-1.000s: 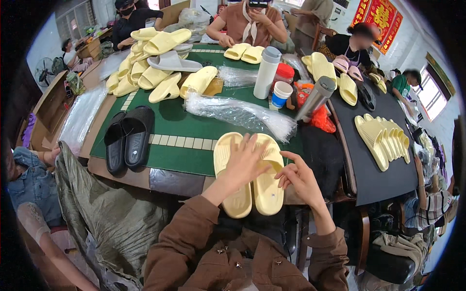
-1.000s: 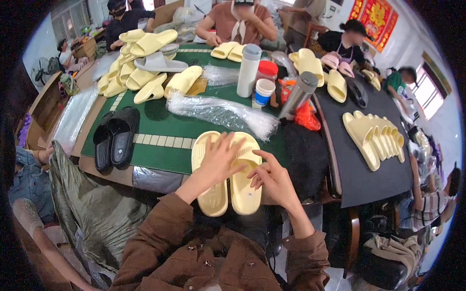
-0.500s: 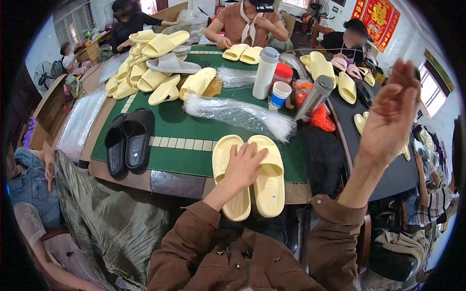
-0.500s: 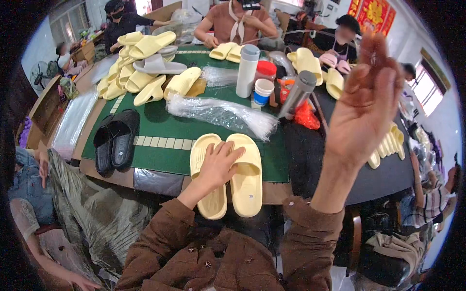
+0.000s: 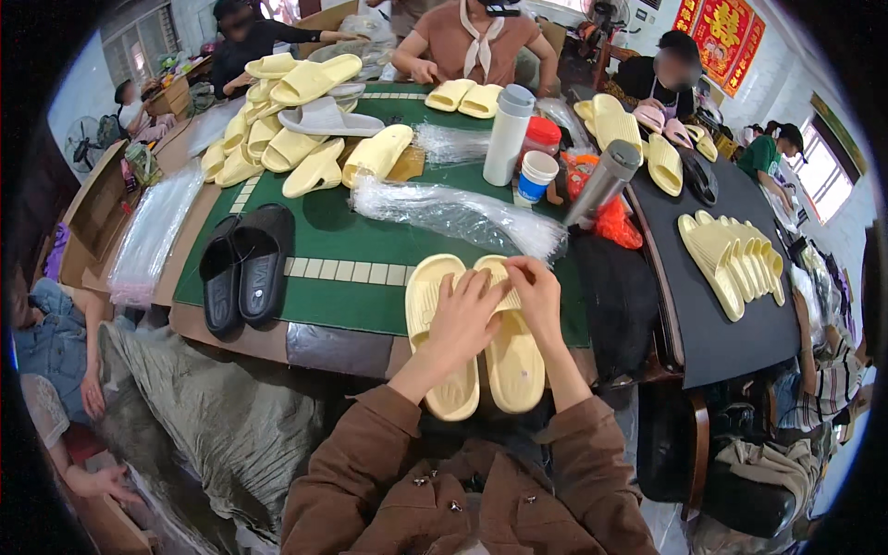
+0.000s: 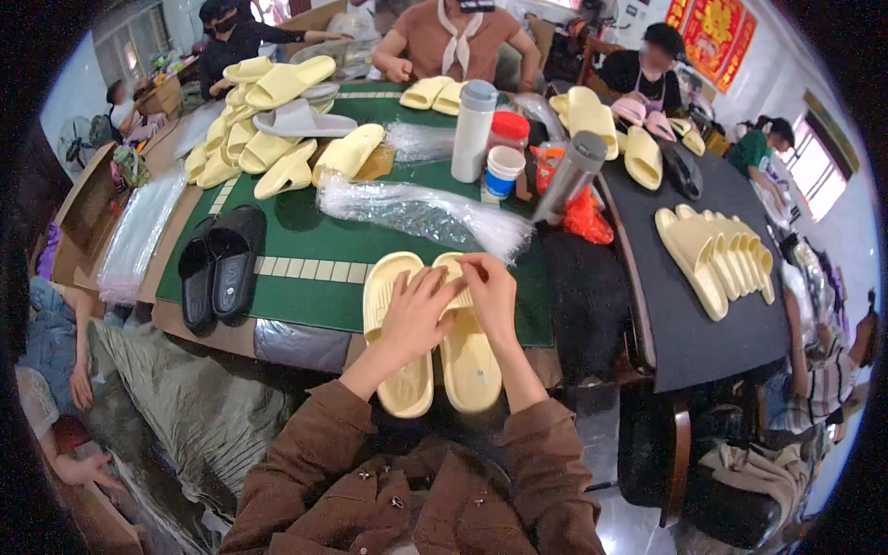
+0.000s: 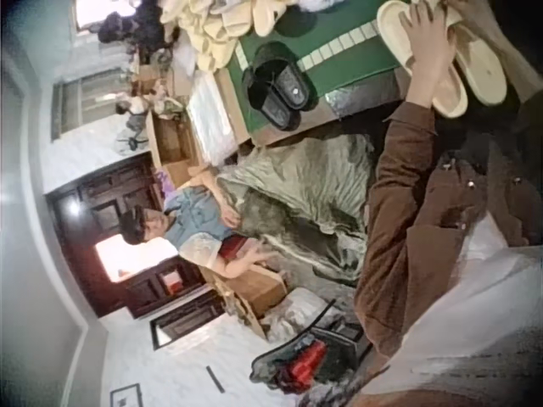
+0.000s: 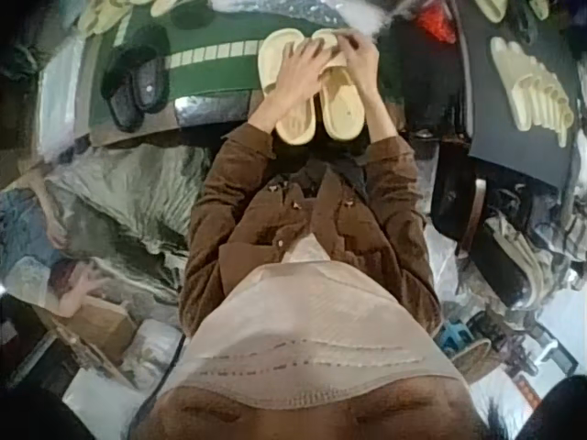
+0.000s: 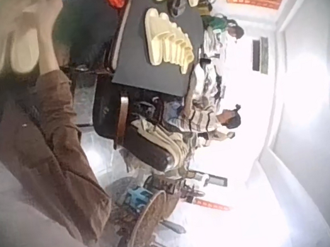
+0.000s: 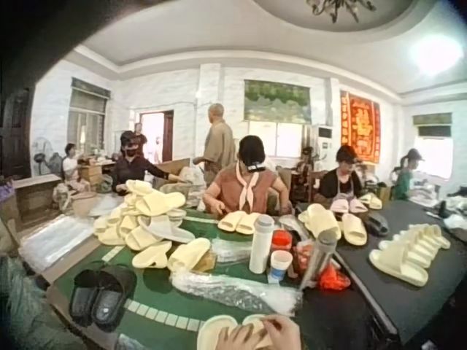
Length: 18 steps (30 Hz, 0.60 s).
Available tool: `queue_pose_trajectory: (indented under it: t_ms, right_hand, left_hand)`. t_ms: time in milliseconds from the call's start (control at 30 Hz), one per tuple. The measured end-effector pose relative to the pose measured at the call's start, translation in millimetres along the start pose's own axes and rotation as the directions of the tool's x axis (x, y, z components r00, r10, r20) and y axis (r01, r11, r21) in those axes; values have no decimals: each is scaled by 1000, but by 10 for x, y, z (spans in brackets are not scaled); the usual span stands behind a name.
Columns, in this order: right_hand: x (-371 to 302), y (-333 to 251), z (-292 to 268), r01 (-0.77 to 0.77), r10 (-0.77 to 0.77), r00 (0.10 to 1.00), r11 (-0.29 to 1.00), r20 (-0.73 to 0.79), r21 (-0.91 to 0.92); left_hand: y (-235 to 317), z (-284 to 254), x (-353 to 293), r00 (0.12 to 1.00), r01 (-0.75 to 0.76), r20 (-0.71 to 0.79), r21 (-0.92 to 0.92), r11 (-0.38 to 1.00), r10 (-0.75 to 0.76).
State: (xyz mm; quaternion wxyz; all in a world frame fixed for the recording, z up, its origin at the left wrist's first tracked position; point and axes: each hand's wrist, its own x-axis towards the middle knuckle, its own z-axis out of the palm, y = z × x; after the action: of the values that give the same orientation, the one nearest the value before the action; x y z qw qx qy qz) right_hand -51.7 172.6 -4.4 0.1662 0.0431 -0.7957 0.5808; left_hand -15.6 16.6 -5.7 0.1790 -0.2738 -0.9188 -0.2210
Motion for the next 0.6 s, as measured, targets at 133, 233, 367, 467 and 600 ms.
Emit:
queue_pose_trajectory:
  t_ms: [133, 233, 367, 467, 600]
  right_hand:
    - [67, 53, -56, -108, 107, 994, 991, 21, 82]
    - [63, 117, -98, -151, 154, 988, 982, -13, 112]
    - [73, 119, -40, -83, 82, 996, 996, -33, -13]
    - [60, 111, -47, -56, 55, 998, 997, -15, -49]
    - [18, 31, -10, -64, 62, 998, 997, 26, 48]
  left_hand:
    - [-75, -38, 6, 998, 42, 53, -146, 988, -35]
    - [-134, -98, 90, 987, 126, 140, -333, 934, -83]
    - [-185, -160, 214, 976, 143, 202, -333, 932, -78]
    - [-306, -127, 320, 962, 237, 232, -456, 858, -142]
    - [-375, -5, 342, 961, 277, 129, -437, 856, -245]
